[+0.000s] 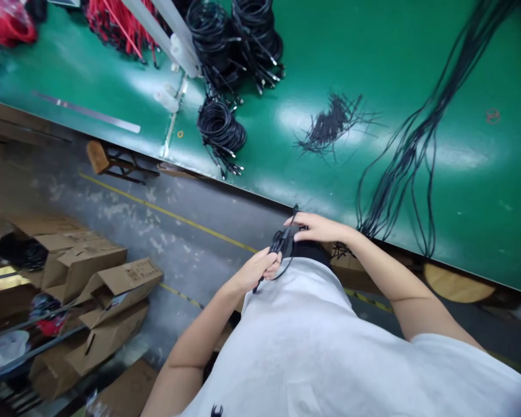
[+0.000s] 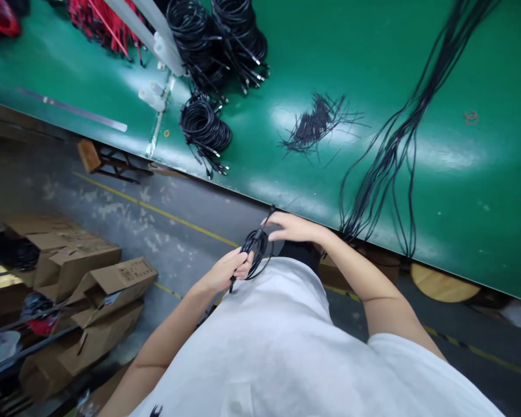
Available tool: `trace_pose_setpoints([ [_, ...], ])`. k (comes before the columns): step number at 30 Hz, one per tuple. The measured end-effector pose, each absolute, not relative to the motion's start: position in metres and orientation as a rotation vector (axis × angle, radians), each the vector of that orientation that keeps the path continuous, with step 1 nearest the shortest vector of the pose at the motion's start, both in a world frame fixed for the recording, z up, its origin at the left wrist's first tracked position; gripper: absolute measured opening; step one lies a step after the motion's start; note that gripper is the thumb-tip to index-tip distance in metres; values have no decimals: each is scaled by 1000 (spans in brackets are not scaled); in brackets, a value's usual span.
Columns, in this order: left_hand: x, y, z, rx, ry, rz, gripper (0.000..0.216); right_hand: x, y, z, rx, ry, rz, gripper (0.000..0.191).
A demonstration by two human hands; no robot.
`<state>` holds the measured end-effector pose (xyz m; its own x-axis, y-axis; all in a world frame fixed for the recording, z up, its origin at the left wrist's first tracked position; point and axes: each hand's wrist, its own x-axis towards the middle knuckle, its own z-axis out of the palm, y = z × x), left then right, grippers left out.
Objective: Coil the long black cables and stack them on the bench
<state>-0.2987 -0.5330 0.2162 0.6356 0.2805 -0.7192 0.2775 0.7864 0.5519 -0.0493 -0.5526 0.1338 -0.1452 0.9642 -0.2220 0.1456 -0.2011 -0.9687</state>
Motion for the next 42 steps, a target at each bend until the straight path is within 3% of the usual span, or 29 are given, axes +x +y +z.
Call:
trace_pose_setpoints([
  [3, -291, -531, 212, 805, 1105, 127, 47, 28, -518, 96, -1935, -965, 1139, 7],
  [8, -293, -534, 209, 965, 1320, 198, 41, 124, -442, 49, -2298, -662, 774, 5],
  [12, -285, -537, 203, 846, 1356, 235, 47, 140, -394, 31, -2412, -519, 705, 14],
  [19, -257, -529, 199, 804, 1366, 228, 53, 136, -387, 16, -2316, -382, 723, 5],
  [28, -241, -501, 193, 827, 1127, 261, 47, 108, -453, 72, -1891, -302, 903, 4],
  [35, -216, -483, 215, 1110, 815, 189, 42, -38, -584, 140, -1353, -412, 1536, 22],
  [39, -211, -487, 218, 1178, 684, 41, 40, -91, -570, 153, -1192, -173, 1505, 28],
  [42, -220, -490, 205, 1168, 746, 163, 34, -102, -537, 162, -1105, -187, 1464, 29],
])
